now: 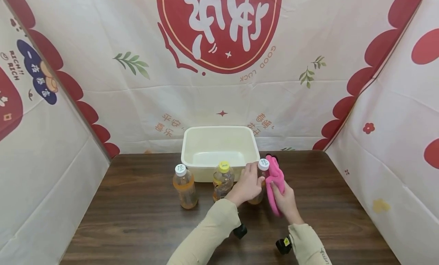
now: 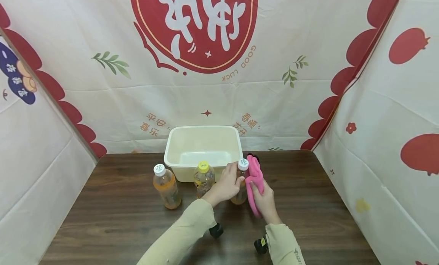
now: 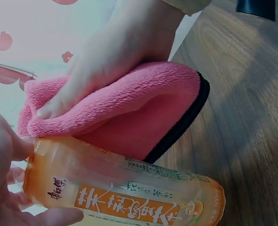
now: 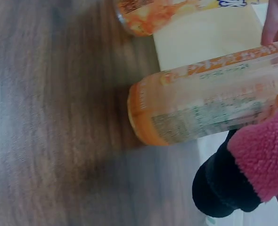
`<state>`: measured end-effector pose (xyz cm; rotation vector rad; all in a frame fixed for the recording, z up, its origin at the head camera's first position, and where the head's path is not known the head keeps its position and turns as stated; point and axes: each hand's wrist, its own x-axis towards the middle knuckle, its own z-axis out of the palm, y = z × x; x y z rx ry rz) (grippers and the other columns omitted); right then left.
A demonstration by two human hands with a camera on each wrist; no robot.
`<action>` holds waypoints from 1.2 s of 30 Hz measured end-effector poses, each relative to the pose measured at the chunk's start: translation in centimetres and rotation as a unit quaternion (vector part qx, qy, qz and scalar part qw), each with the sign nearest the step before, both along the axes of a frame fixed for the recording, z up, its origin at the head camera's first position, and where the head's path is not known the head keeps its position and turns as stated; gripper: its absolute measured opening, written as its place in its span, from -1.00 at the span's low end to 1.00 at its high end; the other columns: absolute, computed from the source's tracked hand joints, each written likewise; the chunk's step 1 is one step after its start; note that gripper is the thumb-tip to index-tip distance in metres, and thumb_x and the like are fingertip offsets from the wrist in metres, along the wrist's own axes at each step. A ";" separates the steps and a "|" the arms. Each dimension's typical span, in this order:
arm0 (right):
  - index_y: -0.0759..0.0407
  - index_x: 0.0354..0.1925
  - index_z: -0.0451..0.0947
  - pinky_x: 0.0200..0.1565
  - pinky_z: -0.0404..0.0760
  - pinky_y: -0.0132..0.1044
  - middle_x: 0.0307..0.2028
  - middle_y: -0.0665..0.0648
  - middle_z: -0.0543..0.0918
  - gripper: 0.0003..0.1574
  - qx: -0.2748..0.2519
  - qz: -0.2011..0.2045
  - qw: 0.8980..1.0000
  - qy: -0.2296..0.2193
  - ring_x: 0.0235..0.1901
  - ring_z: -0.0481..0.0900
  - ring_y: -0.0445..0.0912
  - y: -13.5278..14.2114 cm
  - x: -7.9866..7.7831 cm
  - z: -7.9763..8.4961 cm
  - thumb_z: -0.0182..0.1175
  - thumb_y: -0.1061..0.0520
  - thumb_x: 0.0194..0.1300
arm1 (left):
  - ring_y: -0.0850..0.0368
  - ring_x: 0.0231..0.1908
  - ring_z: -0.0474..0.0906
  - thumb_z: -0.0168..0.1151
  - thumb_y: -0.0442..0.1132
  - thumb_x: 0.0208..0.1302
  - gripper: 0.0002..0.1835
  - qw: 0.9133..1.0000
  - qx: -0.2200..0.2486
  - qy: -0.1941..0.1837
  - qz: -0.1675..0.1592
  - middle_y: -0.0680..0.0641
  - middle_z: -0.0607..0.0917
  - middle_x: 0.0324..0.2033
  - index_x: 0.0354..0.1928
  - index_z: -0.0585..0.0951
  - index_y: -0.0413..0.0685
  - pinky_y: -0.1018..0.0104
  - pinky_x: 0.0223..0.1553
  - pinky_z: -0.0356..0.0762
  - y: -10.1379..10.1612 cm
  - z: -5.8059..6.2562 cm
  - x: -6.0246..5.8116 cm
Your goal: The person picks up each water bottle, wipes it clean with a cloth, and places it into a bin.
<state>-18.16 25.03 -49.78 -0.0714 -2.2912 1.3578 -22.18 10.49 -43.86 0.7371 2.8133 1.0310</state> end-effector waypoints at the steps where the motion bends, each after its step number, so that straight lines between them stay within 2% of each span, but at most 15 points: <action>1: 0.40 -0.29 0.47 -0.52 0.40 -0.51 -0.56 0.19 0.53 -0.83 0.000 0.001 1.000 -0.002 -0.60 0.36 -0.33 0.0 0.1 -0.3 0.16 0.26 0.19 | 0.03 0.08 0.31 -0.04 -0.14 0.33 -0.48 1.000 0.002 0.001 0.000 -0.13 0.33 0.09 0.26 0.15 -0.14 0.21 0.11 0.34 0.0 0.0 0.0; 5: 0.36 -0.30 0.49 -0.53 0.41 -0.46 -0.57 0.16 0.53 -0.86 0.008 0.003 1.000 -0.014 -0.60 0.35 -0.33 0.2 0.4 -2.4 0.17 0.27 0.18 | 0.01 0.09 0.31 -0.04 -0.14 0.33 -0.48 1.000 0.005 0.008 -0.004 -0.14 0.34 0.08 0.26 0.16 -0.16 0.22 0.12 0.33 -0.2 -0.1 0.0; 12: 0.29 -0.25 0.53 -0.43 0.45 -0.37 -0.45 0.14 0.60 -0.81 0.070 0.018 0.996 -0.047 -0.49 0.41 -0.30 0.6 0.5 -7.0 0.19 0.18 0.19 | -0.01 0.09 0.30 -0.05 -0.14 0.34 -0.49 1.000 0.023 0.016 -0.009 -0.16 0.34 0.10 0.27 0.15 -0.16 0.22 0.12 0.32 -0.3 -0.1 0.1; 15: 0.26 -0.24 0.54 -0.44 0.44 -0.36 -0.44 0.11 0.60 -0.81 0.084 0.021 0.995 -0.051 -0.50 0.41 -0.27 0.8 0.5 -8.0 0.20 0.17 0.18 | -0.01 0.09 0.30 -0.06 -0.15 0.35 -0.49 0.999 0.029 0.020 -0.012 -0.16 0.33 0.10 0.27 0.15 -0.16 0.22 0.11 0.32 -0.3 -0.1 0.1; 18: 0.25 -0.24 0.54 -0.44 0.42 -0.35 -0.45 0.10 0.59 -0.81 0.087 0.032 0.994 -0.066 -0.51 0.40 -0.24 0.9 0.5 -7.9 0.19 0.15 0.19 | -0.01 0.09 0.30 -0.07 -0.16 0.35 -0.50 0.999 0.031 0.019 -0.011 -0.16 0.33 0.11 0.27 0.15 -0.16 0.22 0.12 0.32 -0.3 -0.2 0.1; 21: 0.24 -0.19 0.54 -0.42 0.43 -0.36 -0.44 0.09 0.58 -0.75 0.073 0.025 0.992 -0.097 -0.50 0.40 -0.24 1.1 0.7 -7.1 0.16 0.09 0.23 | 0.00 0.11 0.29 -0.06 -0.16 0.35 -0.50 0.999 0.030 0.018 -0.011 -0.15 0.33 0.10 0.26 0.15 -0.16 0.22 0.13 0.31 -0.2 -0.3 0.1; 24: 0.30 -0.22 0.52 -0.46 0.44 -0.38 -0.51 0.09 0.55 -0.74 0.036 0.016 0.994 -0.099 -0.55 0.40 -0.28 1.1 0.7 -5.6 0.12 0.10 0.25 | 0.01 0.11 0.28 -0.06 -0.15 0.35 -0.49 0.999 0.026 0.015 -0.012 -0.15 0.33 0.10 0.27 0.15 -0.15 0.22 0.13 0.31 -0.1 -0.3 0.1; 29: 0.39 -0.31 0.48 -0.53 0.42 -0.45 -0.63 -0.08 0.47 -0.83 -0.022 0.002 0.999 -0.041 -0.62 0.37 -0.33 0.8 0.3 -1.4 0.11 0.24 0.22 | 0.04 0.11 0.28 -0.07 -0.13 0.35 -0.49 1.000 0.026 -0.001 -0.006 -0.12 0.31 0.12 0.28 0.14 -0.12 0.23 0.14 0.30 -0.1 -0.3 0.0; 32: 0.40 -0.30 0.47 -0.53 0.39 -0.49 -0.64 -0.16 0.43 -0.86 -0.023 0.006 0.999 -0.022 -0.61 0.35 -0.34 0.5 0.1 1.2 0.12 0.29 0.21 | 0.06 0.13 0.26 -0.07 -0.13 0.35 -0.48 1.000 0.027 -0.015 -0.003 -0.11 0.30 0.14 0.29 0.13 -0.11 0.22 0.15 0.29 -0.1 -0.2 -0.1; 36: 0.44 -0.27 0.46 -0.54 0.37 -0.51 -0.61 -0.15 0.42 -0.87 -0.011 0.025 1.000 0.011 -0.60 0.33 -0.36 -0.8 0.1 4.9 0.12 0.35 0.18 | 0.06 0.14 0.25 -0.09 -0.13 0.36 -0.47 1.000 0.021 -0.020 -0.003 -0.11 0.28 0.16 0.30 0.11 -0.11 0.23 0.16 0.29 -0.2 -0.3 -0.1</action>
